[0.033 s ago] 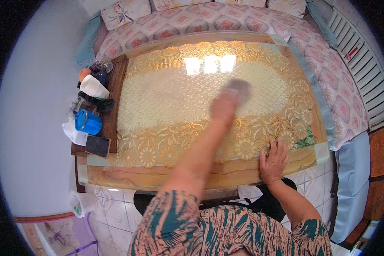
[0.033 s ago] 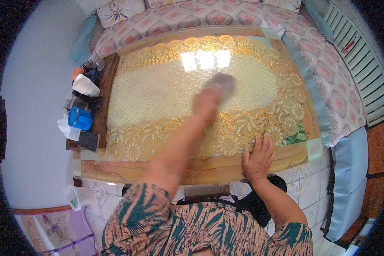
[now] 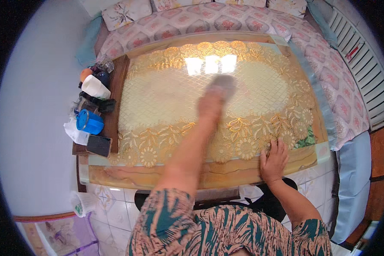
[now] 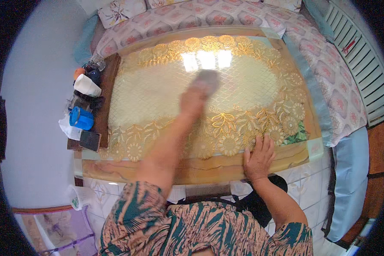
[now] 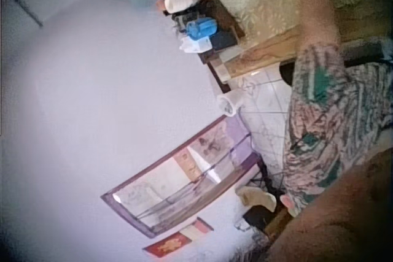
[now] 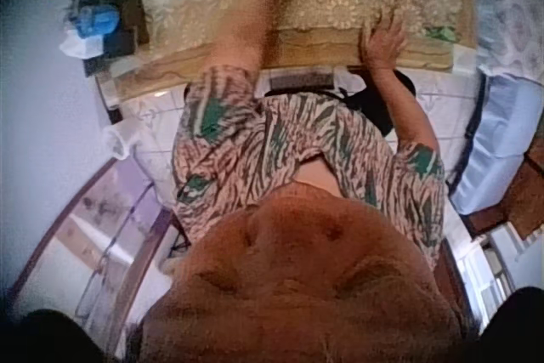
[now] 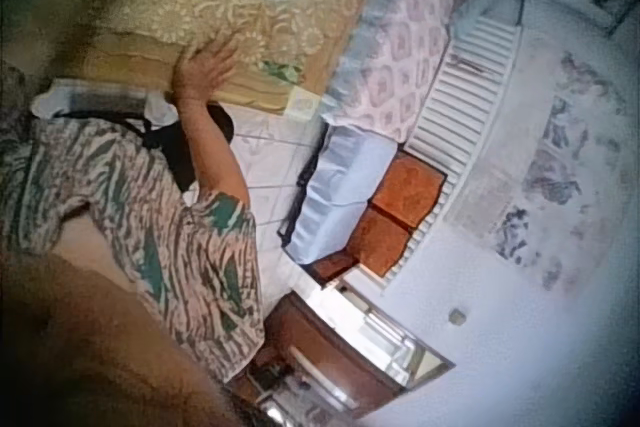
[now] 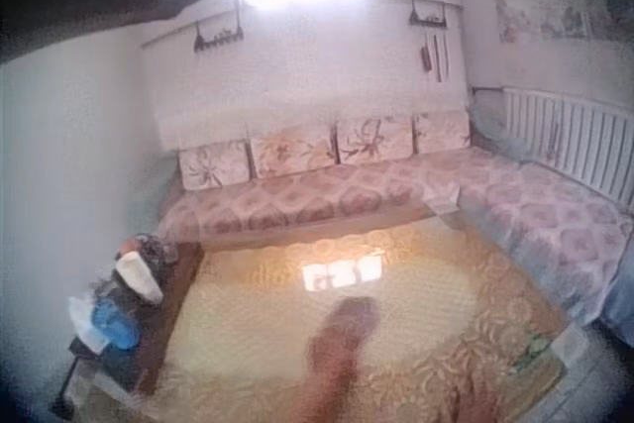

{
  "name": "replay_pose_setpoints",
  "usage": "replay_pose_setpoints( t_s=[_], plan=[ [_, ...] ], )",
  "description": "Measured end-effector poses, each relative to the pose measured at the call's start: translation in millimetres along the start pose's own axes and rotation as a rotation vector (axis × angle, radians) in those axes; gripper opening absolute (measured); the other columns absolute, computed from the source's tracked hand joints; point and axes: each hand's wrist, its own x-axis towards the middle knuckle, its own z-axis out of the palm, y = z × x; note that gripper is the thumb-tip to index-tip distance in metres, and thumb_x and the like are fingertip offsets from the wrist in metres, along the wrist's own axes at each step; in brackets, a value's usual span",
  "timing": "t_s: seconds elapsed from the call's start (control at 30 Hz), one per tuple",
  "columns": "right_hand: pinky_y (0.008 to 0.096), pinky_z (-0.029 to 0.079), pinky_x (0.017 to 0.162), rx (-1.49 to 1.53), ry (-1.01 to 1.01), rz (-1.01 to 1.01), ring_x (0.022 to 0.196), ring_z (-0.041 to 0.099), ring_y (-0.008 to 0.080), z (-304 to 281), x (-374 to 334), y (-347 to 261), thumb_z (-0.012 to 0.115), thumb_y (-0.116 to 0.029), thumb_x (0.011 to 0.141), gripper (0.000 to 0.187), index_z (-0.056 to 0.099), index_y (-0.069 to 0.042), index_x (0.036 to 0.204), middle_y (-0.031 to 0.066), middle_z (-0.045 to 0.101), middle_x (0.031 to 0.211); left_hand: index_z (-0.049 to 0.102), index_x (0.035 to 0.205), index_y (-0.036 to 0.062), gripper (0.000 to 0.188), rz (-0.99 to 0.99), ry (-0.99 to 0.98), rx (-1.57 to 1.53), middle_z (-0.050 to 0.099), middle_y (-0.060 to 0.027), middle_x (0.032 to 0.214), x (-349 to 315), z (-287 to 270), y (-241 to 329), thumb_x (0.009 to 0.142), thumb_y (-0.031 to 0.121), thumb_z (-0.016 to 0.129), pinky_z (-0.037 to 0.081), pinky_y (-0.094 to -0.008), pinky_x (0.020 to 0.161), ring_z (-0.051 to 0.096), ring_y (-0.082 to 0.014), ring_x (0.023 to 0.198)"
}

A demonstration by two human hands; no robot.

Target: The person wipes the glass surface and decorative lace border of a table using a cloth. They then wipe the top surfaces and sides of a white radiator and its wooden trim.

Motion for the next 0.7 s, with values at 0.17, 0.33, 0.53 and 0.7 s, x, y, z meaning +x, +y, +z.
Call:
replay_pose_setpoints(
  t_s=[0.17,0.33,0.53,0.7],
  plan=[
    [0.0539,0.028,0.102,-0.033,0.076,-0.021,0.13,0.031,0.0402,3.4,-3.3,11.2,0.059,-0.03,0.084,0.059,0.041,-0.004,0.133,0.0209,0.034,0.143,0.049,0.133,0.0184,0.044,-0.444,0.004,0.446,0.052,-0.0081,0.131,-41.3,-150.9,-138.8,0.089,0.017,0.047,0.041,-0.0485,0.097,0.049,-0.0313,0.119],
    [0.0532,0.025,0.104,-0.019,0.055,-0.012,0.132,0.029,0.0395,5.0,-2.6,9.9,0.058,-0.03,0.085,0.059,0.04,-0.006,0.135,0.0188,0.033,0.144,0.044,0.139,0.019,0.05,-0.559,0.069,0.738,0.039,-0.0063,0.147,-129.0,-205.3,-162.0,0.089,0.02,0.048,0.036,-0.0435,0.105,0.043,-0.0297,0.127],
    [0.0522,0.027,0.102,-0.023,0.059,-0.009,0.131,0.031,0.0373,7.7,-0.6,3.9,0.06,-0.031,0.084,0.058,0.042,-0.006,0.134,0.0191,0.035,0.143,0.056,0.126,0.0132,0.042,-0.149,0.164,0.575,0.058,-0.0127,0.123,-137.3,-119.9,-111.5,0.084,0.012,0.049,0.045,-0.0449,0.089,0.056,-0.0321,0.11],
    [0.0519,0.027,0.102,-0.047,0.064,-0.012,0.131,0.031,0.0364,11.8,-0.4,16.5,0.06,-0.031,0.084,0.058,0.042,-0.009,0.135,0.0179,0.035,0.143,0.052,0.129,0.0195,0.052,0.278,-0.097,0.345,0.048,-0.0077,0.138,-169.5,-26.7,52.3,0.078,0.009,0.056,0.043,-0.0434,0.094,0.048,-0.0301,0.122]
  ],
)
